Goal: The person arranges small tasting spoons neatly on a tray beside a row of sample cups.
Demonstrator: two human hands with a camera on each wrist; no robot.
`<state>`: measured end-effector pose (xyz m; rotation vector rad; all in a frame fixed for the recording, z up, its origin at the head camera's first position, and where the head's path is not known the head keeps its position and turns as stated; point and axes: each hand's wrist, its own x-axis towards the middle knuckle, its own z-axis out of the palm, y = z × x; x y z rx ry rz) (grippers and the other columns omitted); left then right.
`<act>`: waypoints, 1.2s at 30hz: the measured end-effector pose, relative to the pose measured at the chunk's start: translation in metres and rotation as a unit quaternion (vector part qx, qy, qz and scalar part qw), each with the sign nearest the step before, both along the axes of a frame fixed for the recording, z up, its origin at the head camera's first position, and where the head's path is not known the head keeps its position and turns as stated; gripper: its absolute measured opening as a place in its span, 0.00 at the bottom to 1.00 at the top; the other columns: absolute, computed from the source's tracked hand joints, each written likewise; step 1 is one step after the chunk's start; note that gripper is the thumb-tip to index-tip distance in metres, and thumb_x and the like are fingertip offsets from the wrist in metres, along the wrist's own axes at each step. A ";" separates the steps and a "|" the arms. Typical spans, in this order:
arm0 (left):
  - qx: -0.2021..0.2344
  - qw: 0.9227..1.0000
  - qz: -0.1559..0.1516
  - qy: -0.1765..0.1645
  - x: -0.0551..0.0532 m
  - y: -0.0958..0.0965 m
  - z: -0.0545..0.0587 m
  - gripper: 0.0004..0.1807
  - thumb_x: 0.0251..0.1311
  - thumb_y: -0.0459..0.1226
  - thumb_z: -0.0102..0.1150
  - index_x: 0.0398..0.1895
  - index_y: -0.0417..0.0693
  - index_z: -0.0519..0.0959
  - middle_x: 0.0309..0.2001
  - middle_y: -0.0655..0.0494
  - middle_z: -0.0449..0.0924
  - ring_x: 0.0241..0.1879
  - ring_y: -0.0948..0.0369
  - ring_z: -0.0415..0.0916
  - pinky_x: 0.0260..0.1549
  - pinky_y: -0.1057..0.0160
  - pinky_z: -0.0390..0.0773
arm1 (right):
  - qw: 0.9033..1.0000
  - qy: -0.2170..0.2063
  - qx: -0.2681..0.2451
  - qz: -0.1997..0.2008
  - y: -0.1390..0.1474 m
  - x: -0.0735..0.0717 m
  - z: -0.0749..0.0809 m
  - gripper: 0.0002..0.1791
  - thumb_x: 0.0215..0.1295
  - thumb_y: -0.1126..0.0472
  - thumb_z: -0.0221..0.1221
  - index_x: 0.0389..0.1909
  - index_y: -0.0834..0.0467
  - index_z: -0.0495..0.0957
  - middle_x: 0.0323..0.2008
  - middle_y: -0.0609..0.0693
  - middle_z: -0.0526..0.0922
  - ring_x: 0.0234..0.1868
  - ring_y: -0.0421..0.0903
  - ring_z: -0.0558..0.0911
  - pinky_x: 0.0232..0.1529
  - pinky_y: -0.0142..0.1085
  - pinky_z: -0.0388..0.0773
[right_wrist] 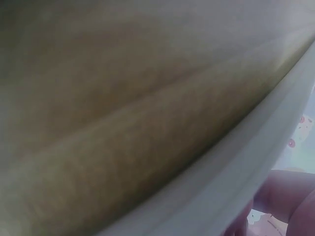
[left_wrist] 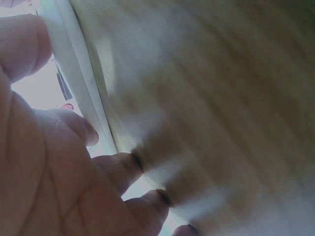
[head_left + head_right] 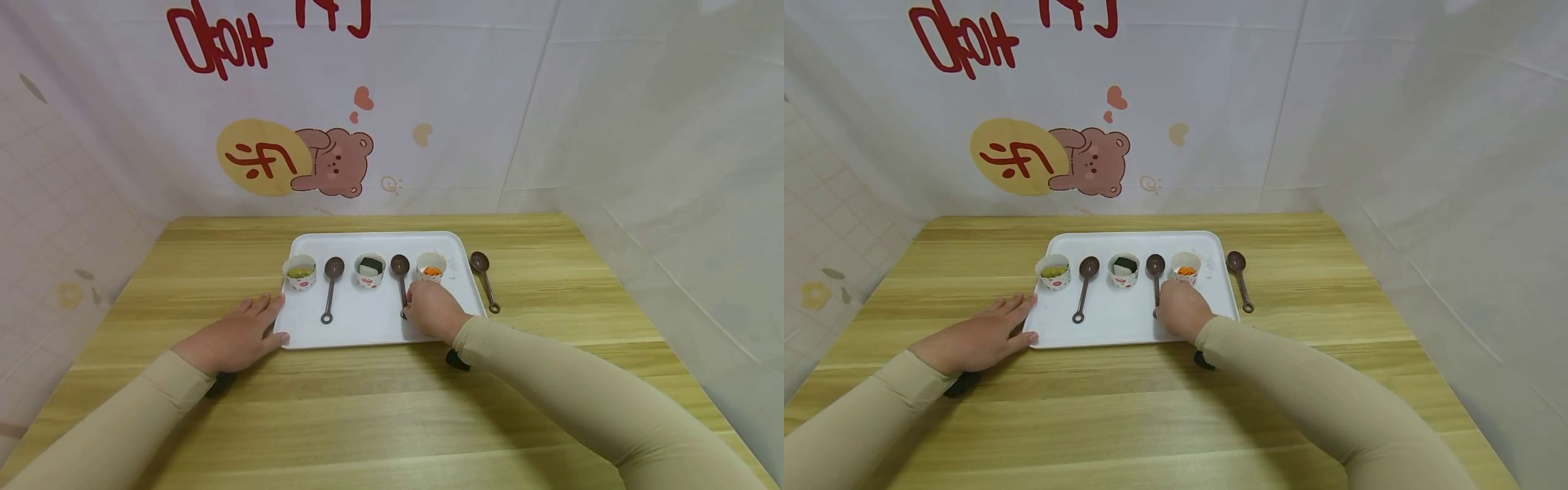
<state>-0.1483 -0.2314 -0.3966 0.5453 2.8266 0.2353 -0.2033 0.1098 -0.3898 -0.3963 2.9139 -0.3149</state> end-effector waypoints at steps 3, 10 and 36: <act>0.001 1.000 0.001 -0.001 0.000 0.001 0.000 0.43 0.65 0.60 0.39 0.72 0.40 0.47 0.69 0.30 0.47 0.67 0.31 0.44 0.63 0.36 0.52 | 1.000 -0.002 0.003 0.001 0.000 0.000 -0.001 0.06 0.59 0.57 0.60 0.31 0.57 0.78 0.25 0.47 0.79 0.26 0.42 0.74 0.28 0.32 0.72; 0.002 1.000 -0.002 0.000 0.001 0.001 0.001 0.44 0.64 0.61 0.38 0.72 0.39 0.48 0.69 0.30 0.48 0.67 0.31 0.44 0.62 0.36 0.53 | 1.000 -0.005 0.004 -0.003 -0.001 0.001 0.000 0.07 0.59 0.57 0.60 0.34 0.57 0.78 0.28 0.47 0.80 0.27 0.41 0.75 0.29 0.33 0.73; -0.004 1.000 0.002 0.002 0.001 0.000 0.000 0.43 0.65 0.60 0.39 0.72 0.40 0.48 0.69 0.30 0.48 0.67 0.31 0.44 0.63 0.37 0.53 | 0.998 0.016 -0.047 -0.034 0.007 0.004 0.013 0.12 0.60 0.53 0.59 0.41 0.54 0.77 0.28 0.45 0.81 0.26 0.40 0.76 0.26 0.32 0.71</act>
